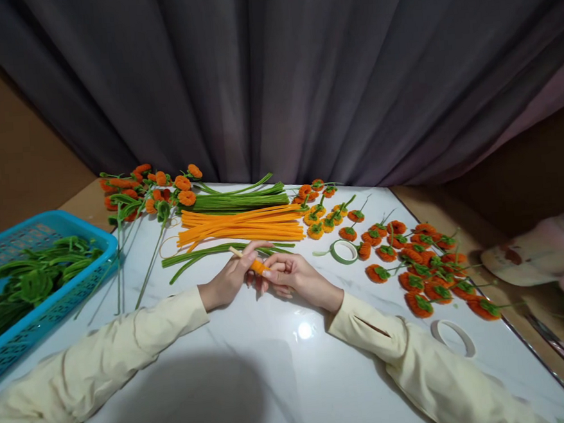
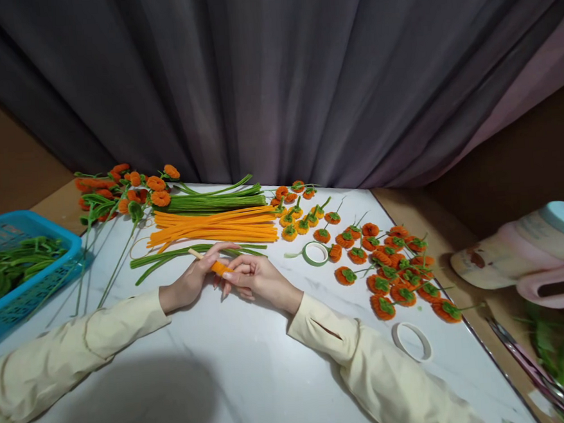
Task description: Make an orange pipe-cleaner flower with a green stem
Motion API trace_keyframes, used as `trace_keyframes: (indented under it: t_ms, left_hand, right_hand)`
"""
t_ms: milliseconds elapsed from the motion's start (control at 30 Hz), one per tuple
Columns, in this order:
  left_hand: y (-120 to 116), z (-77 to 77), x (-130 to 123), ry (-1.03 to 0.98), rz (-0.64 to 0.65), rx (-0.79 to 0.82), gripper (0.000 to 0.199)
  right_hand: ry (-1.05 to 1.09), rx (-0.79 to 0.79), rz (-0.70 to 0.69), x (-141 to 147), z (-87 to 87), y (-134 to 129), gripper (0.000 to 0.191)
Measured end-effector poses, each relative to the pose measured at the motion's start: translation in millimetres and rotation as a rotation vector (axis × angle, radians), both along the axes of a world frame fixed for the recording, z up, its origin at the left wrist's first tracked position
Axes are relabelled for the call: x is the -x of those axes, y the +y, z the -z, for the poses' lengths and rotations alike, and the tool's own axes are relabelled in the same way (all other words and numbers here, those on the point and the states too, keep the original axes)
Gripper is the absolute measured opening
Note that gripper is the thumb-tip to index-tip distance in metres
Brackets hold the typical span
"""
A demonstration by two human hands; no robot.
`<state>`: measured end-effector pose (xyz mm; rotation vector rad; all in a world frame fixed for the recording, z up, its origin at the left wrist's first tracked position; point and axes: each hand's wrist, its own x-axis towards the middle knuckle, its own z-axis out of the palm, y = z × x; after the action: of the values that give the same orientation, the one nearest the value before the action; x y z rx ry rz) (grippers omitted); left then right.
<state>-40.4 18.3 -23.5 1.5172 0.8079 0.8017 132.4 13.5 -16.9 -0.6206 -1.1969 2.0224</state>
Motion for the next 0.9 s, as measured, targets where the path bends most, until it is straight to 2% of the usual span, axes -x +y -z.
trace_keyframes:
  t_ms: [300, 467, 600, 900]
  left_hand:
    - [-0.6, 5.2, 2.6, 0.043, 0.056, -0.040, 0.054]
    - [-2.7, 0.2, 1.5, 0.150, 0.087, -0.093, 0.054]
    - [-4.6, -2.3, -0.7, 0.139, 0.119, -0.116, 0.054]
    - [-2.2, -2.6, -2.8, -0.014, 0.044, 0.035, 0.061]
  right_hand:
    - [-0.044, -0.050, -0.084, -3.6, 3.1, 4.3, 0.021]
    - [-0.041, -0.027, -0.084, -4.0, 1.1, 4.6, 0.022]
    - [-0.030, -0.011, -0.083, -2.8, -1.5, 3.8, 0.024]
    - [-0.056, 0.003, 0.007, 1.6, -3.0, 2.1, 0.030]
